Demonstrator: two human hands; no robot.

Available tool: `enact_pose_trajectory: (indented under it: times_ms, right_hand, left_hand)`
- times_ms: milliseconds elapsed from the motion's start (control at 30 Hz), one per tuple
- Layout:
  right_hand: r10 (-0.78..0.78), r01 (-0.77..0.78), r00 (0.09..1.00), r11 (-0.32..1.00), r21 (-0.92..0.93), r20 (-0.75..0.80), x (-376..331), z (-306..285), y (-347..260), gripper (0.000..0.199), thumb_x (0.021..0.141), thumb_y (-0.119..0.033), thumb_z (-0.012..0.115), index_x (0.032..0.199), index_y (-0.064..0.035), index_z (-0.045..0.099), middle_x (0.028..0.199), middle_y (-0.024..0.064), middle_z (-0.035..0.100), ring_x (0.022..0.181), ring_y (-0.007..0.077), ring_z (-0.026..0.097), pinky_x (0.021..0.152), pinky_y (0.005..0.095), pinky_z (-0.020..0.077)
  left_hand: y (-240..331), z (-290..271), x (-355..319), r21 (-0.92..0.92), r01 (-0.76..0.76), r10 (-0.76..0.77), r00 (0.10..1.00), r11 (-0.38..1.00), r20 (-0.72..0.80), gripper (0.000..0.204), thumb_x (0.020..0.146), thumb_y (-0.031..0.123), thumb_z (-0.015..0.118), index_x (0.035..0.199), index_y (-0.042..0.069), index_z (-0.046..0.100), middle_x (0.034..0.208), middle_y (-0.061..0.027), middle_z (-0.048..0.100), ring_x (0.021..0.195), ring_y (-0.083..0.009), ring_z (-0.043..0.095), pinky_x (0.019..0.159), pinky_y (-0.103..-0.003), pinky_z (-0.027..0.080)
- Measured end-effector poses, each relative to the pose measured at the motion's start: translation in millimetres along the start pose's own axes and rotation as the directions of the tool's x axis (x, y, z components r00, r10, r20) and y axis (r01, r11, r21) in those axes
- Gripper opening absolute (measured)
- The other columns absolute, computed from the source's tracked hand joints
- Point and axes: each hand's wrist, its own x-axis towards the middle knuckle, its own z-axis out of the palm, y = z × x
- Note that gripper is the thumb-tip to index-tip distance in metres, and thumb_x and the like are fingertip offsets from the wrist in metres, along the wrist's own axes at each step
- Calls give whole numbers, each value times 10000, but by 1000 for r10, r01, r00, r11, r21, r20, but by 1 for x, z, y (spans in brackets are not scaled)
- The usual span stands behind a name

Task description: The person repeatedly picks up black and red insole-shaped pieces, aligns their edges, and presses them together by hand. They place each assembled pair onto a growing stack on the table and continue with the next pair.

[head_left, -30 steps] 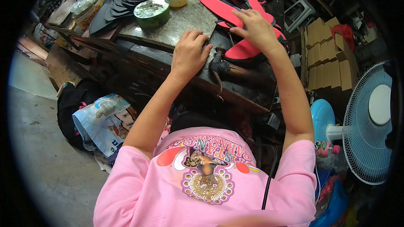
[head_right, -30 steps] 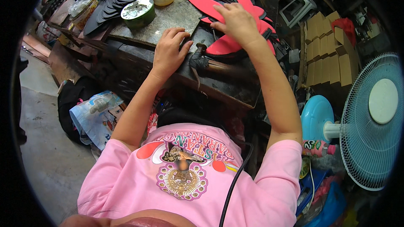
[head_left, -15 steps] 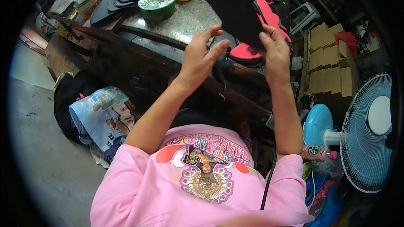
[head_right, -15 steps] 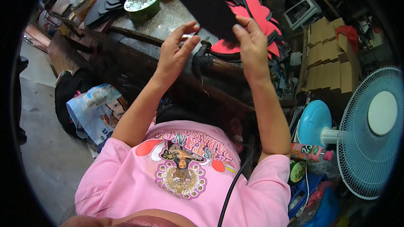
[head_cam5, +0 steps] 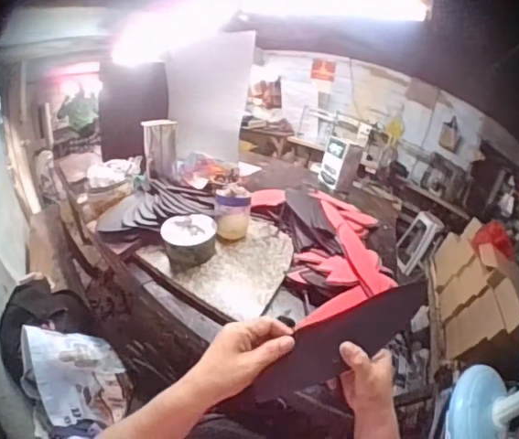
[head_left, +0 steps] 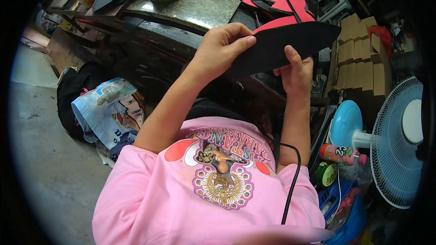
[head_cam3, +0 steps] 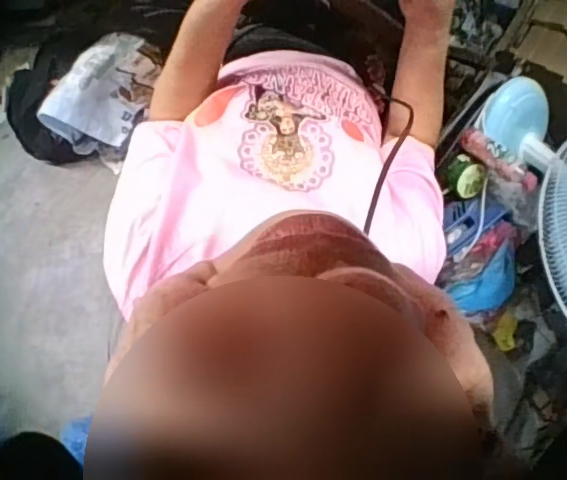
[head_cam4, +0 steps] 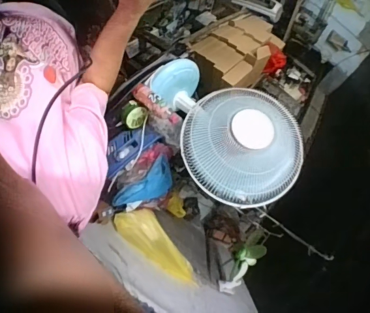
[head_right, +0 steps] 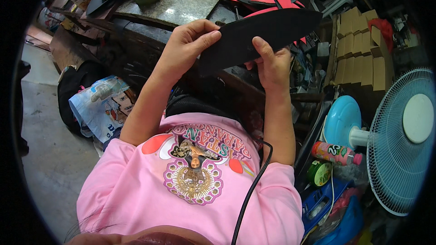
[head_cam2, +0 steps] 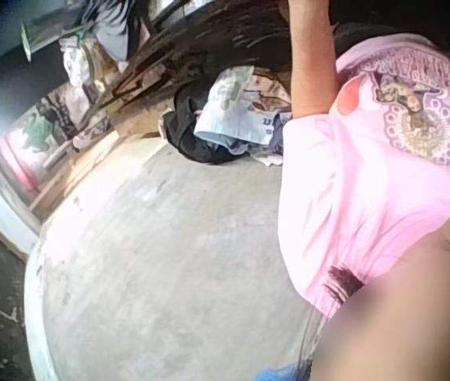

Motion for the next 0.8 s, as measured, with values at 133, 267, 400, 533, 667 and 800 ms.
enact_pose_trajectory:
  times_ms: [133, 267, 400, 533, 667, 800]
  right_hand:
    - [-118, 119, 993, 993, 27, -28, -5, 1, 9, 288, 873, -103, 739, 1109, 5, 616, 927, 107, 679, 703, 178, 672, 478, 277, 503]
    - [-82, 83, 996, 996, -26, 35, -8, 0, 8, 295, 874, -96, 729, 1124, 1, 608, 938, 116, 675, 721, 192, 681, 462, 292, 503]
    - [-98, 101, 994, 994, 49, -53, -9, -1, 9, 229, 900, -87, 693, 1095, -4, 607, 916, 115, 673, 633, 194, 660, 434, 292, 483]
    - [-174, 176, 984, 979, 103, -24, -5, -4, 10, 174, 939, -99, 664, 1082, -17, 608, 900, 119, 679, 573, 199, 646, 420, 300, 479]
    - [-159, 179, 974, 977, 119, -160, -4, -7, 13, 166, 957, -124, 660, 1084, -28, 613, 878, 107, 685, 577, 205, 659, 436, 309, 501]
    - [-130, 163, 969, 976, 147, -211, -4, -9, 14, 168, 959, -145, 667, 1079, -35, 624, 875, 97, 690, 594, 211, 675, 459, 315, 528]
  left_hand:
    - [-1, -2, 0, 19, 12, -13, 1000, 1000, 15, 183, 955, 160, 647, 984, -20, 672, 828, -9, 677, 753, -47, 603, 667, -210, 494]
    - [-1, -5, 2, -237, 181, -168, 983, 954, 72, 176, 965, 178, 641, 978, 4, 662, 852, -4, 677, 733, -52, 624, 661, -186, 499]
    - [4, -6, 1, -261, 276, -276, 960, 925, 38, 191, 985, 201, 606, 990, 14, 649, 825, -20, 677, 692, -79, 651, 624, -192, 516]
    - [10, -3, -8, -210, 185, -189, 982, 960, 0, 208, 994, 210, 597, 1019, 12, 656, 840, -10, 643, 727, -62, 614, 602, -213, 517]
    - [10, -1, -18, -1, -15, 15, 987, 1000, -159, 162, 977, 147, 633, 1062, 11, 655, 863, -31, 651, 717, -92, 617, 616, -230, 524]
    - [5, -3, -18, 475, -272, 375, 917, 837, -135, 199, 900, 55, 700, 1093, 12, 677, 876, -86, 667, 688, -150, 629, 617, -270, 512]
